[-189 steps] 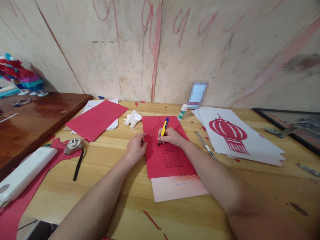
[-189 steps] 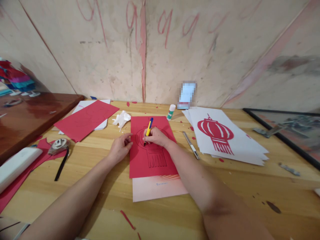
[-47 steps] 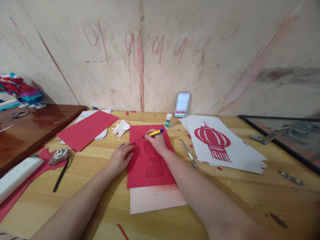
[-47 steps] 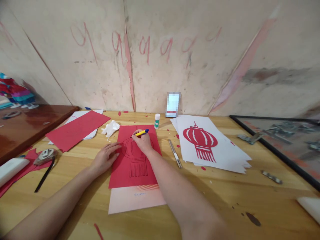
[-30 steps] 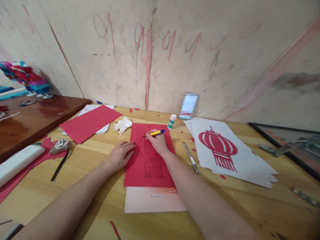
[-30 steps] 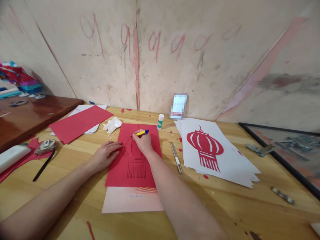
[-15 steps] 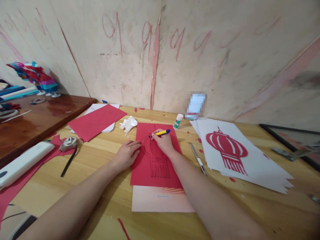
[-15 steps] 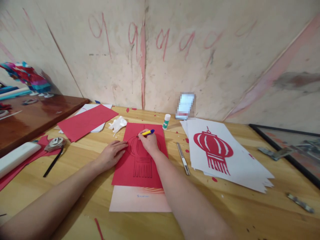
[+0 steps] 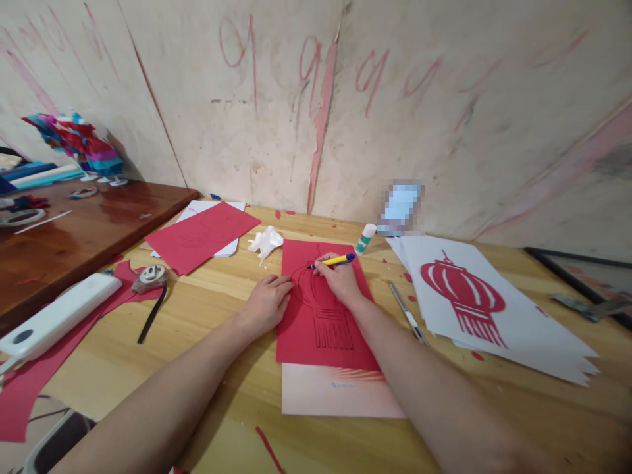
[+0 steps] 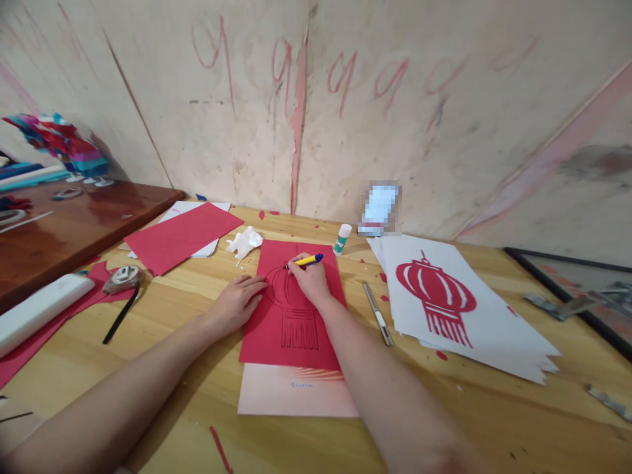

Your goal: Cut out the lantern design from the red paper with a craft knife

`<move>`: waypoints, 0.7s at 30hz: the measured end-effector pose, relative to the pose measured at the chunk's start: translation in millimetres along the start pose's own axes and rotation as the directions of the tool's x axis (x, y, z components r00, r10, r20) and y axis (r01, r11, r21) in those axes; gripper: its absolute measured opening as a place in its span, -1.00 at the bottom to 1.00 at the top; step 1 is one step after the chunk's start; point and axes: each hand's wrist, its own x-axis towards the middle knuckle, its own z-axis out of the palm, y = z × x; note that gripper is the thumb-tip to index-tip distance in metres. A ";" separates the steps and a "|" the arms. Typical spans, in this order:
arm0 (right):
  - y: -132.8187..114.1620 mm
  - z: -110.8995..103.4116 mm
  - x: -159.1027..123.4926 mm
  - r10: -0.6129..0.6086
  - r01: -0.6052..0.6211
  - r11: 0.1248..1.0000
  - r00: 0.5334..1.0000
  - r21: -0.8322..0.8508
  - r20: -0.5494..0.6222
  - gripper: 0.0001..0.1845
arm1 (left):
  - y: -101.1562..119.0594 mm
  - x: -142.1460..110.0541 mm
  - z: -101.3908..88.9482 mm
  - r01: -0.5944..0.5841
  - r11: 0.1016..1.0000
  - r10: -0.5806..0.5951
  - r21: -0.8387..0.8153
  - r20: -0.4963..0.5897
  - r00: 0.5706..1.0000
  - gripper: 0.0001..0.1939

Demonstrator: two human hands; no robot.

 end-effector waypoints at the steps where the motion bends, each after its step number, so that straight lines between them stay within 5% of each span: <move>1: 0.1 -0.3 0.0 -0.004 0.004 1.000 1.000 -0.011 0.004 -0.84 | -0.3 0.0 0.7 -0.003 1.000 0.003 0.000 -0.003 1.000 -0.71; 15: -4.1 -1.6 -1.2 -0.006 0.009 0.998 0.999 -0.064 0.035 -0.82 | -3.7 -0.4 6.1 0.000 1.000 0.000 -0.014 -0.010 1.000 -0.69; 21: 1.3 -1.0 1.4 0.013 -0.012 0.999 1.000 0.045 -0.013 -0.78 | -3.1 0.2 5.4 0.000 1.000 0.000 -0.007 0.003 1.000 -0.70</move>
